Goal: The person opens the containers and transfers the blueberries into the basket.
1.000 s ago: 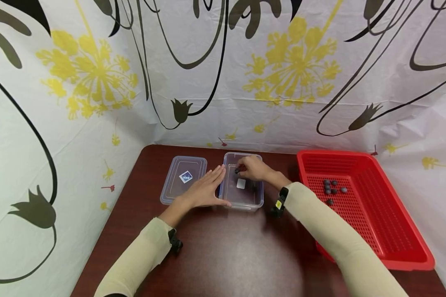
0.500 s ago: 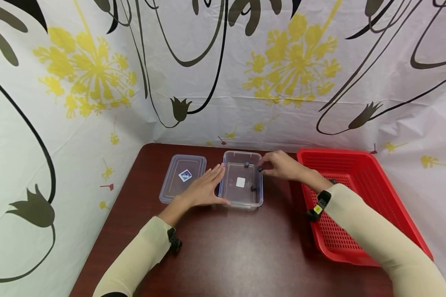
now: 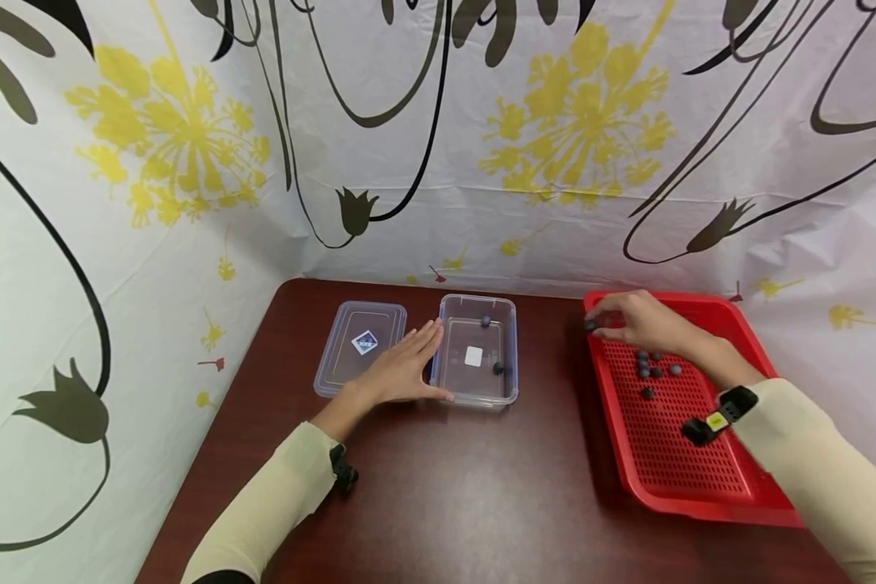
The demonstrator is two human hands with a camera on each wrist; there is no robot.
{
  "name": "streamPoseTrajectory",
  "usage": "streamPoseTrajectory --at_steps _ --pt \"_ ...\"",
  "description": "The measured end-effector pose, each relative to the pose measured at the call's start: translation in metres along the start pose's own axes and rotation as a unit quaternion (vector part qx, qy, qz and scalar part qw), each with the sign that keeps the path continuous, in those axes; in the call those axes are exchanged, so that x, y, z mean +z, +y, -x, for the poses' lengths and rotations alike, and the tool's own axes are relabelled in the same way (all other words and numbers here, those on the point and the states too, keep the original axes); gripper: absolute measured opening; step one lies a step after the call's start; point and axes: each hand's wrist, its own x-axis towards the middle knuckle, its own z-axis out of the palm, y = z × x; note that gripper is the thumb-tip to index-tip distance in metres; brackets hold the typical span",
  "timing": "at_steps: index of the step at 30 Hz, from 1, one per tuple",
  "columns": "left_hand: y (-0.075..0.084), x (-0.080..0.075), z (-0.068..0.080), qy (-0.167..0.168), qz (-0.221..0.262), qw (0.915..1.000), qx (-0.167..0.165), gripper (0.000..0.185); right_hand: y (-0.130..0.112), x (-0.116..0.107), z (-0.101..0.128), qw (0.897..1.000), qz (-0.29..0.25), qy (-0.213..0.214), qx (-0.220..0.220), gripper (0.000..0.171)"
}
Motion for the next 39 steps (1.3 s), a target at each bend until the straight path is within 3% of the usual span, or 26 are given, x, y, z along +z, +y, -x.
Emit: streamPoseTrajectory --at_steps 7,18,30,39 --pt "-0.001 0.0 0.002 -0.005 0.006 1.0 -0.005 0.132 0.047 -0.008 0.046 0.999 0.031 0.001 0.038 0.026" --pt "-0.002 0.0 0.003 0.003 0.01 0.9999 0.0 0.131 0.095 0.005 0.097 0.984 0.031 -0.086 0.155 0.018" --pt "0.001 -0.001 0.002 -0.002 0.004 1.0 -0.003 0.131 0.107 0.023 0.112 0.972 0.004 -0.107 0.208 0.018" --pt "0.001 0.0 0.002 -0.003 0.003 1.0 -0.006 0.131 0.105 0.024 0.113 0.978 0.006 -0.086 0.189 0.018"
